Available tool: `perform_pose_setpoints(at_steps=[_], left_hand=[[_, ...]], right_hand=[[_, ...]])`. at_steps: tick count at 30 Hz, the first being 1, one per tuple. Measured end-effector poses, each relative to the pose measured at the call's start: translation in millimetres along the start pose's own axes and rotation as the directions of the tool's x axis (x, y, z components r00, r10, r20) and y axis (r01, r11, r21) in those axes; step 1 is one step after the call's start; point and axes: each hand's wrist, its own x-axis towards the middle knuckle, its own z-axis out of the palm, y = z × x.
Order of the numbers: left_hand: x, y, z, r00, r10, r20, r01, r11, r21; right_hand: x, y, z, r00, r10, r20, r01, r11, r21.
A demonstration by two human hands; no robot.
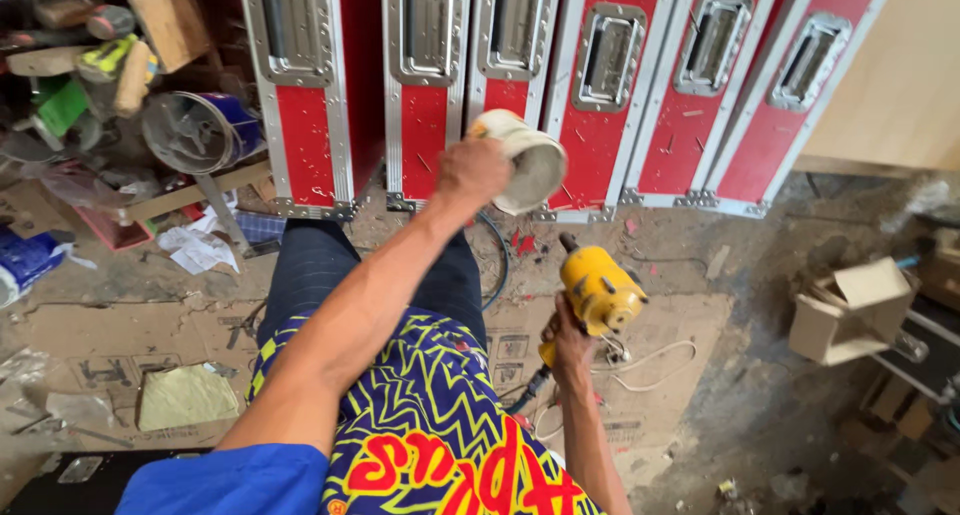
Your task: The person uses a pneumatic tool to drive fasteners into metal hardware on several red flight cases. They reach into a white bucket to retrieve screws and drive them into the cases to secure the handles.
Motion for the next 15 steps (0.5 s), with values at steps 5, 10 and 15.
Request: perform_pose_setpoints(at_steps=[5, 10, 15], left_hand=[[48, 64, 12, 0.991, 0.024, 0.128, -0.018, 0.999, -0.048], [83, 91, 25, 0.991, -0.053, 0.121, 0.093, 0.930, -0.356], [72, 35, 27, 0.958, -0.111, 0.263, 0.257, 0.736, -0.627]], right_hand=[[-3, -5, -3, 0.999, 0.035, -0.008, -0.036, 0.999, -0.036], [-22, 0, 9, 1.000, 0.005, 0.016, -0.002, 0.984, -0.176], [-21, 0, 46, 0.972, -0.134, 0.191, 0.193, 0.922, -0.335]])
